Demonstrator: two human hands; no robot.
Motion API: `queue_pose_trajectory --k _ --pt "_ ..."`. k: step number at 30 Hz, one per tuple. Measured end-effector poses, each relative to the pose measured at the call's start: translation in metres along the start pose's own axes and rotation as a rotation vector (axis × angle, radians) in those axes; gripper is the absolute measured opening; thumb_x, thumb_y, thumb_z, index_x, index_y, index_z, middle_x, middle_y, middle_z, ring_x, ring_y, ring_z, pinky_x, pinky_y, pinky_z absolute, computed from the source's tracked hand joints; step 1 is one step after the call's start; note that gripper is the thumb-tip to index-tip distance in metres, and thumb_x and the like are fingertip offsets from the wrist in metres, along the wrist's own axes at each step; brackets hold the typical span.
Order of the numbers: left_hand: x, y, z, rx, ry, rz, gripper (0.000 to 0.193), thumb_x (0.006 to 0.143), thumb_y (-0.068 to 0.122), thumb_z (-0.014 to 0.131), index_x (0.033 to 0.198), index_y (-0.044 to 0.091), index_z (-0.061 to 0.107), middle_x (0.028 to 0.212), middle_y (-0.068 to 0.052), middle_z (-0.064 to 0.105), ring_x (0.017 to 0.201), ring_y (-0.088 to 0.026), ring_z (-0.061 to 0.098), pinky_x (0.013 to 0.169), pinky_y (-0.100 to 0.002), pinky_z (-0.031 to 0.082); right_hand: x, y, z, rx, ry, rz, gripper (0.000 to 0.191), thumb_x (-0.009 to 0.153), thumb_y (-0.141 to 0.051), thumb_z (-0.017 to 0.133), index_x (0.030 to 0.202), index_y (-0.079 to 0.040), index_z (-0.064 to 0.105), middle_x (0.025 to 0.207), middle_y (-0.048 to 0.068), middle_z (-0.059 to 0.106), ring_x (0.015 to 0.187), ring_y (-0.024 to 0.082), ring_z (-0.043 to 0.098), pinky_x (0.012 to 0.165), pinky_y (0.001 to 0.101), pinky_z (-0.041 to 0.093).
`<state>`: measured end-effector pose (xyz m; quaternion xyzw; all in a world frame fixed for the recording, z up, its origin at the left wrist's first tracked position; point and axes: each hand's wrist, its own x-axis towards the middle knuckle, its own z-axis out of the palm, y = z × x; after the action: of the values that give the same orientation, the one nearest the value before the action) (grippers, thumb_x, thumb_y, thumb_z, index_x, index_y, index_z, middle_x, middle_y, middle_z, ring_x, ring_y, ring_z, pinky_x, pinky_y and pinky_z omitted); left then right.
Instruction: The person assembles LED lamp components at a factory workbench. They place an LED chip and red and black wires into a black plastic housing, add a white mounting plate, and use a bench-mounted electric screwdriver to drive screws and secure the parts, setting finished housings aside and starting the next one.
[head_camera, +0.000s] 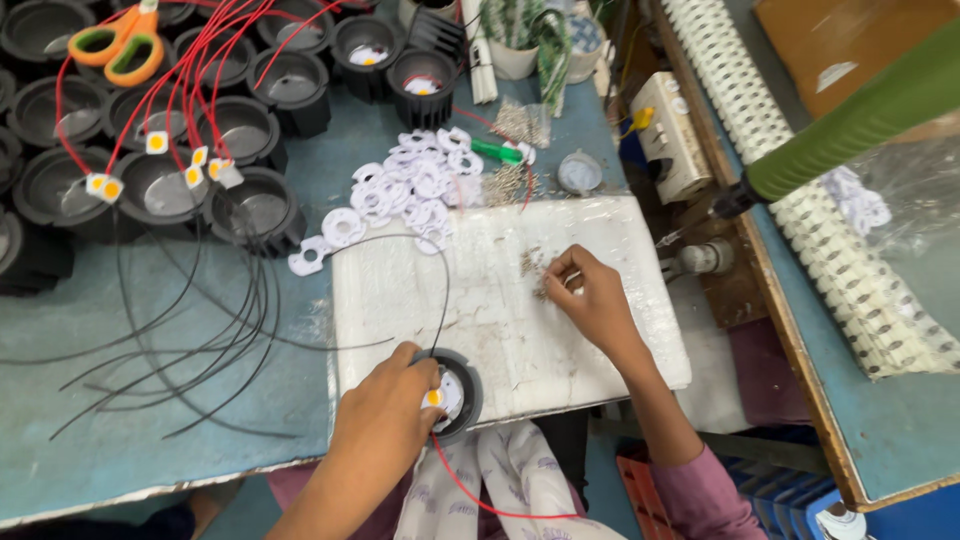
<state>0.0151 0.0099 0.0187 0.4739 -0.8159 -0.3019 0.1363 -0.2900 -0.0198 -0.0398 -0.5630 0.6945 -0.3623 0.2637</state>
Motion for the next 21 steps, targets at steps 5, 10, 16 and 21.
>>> queue_pose_trajectory --k 5,10,16,21 --pt "0.007 0.002 0.004 0.030 -0.078 -0.102 0.037 0.069 0.015 0.084 0.098 0.015 0.062 0.112 -0.002 0.060 0.101 -0.029 0.064 0.078 -0.046 0.053 -0.012 0.046 -0.034 0.401 0.056 -0.103 0.014 0.092 -0.002 0.065 0.105 0.000 0.062 0.096 0.003 0.066 0.092 0.009 0.066 0.082 0.0229 0.054" --pt "0.012 0.008 0.002 0.084 -0.181 -0.213 0.036 0.072 0.021 0.085 0.100 0.019 0.063 0.116 0.002 0.059 0.099 -0.028 0.066 0.079 -0.045 0.053 -0.013 0.078 -0.076 0.163 0.313 0.158 0.018 0.096 -0.003 0.065 0.110 0.002 0.075 0.092 0.007 0.076 0.074 0.010 0.065 0.067 0.0243 0.053" --pt "0.012 0.013 0.002 0.089 -0.181 -0.223 0.037 0.071 0.021 0.086 0.100 0.018 0.063 0.116 0.003 0.059 0.099 -0.028 0.067 0.079 -0.045 0.054 -0.017 0.069 -0.085 0.180 0.353 0.179 0.018 0.092 -0.004 0.070 0.107 0.003 0.078 0.089 0.008 0.077 0.076 0.010 0.071 0.070 0.0234 0.055" --pt "0.011 0.014 0.003 0.115 -0.191 -0.231 0.036 0.073 0.022 0.085 0.101 0.018 0.063 0.115 0.003 0.059 0.099 -0.028 0.067 0.078 -0.045 0.054 -0.017 0.050 -0.077 0.243 0.361 0.094 0.018 0.090 -0.001 0.069 0.106 0.005 0.077 0.094 0.010 0.078 0.078 0.011 0.072 0.073 0.0244 0.058"
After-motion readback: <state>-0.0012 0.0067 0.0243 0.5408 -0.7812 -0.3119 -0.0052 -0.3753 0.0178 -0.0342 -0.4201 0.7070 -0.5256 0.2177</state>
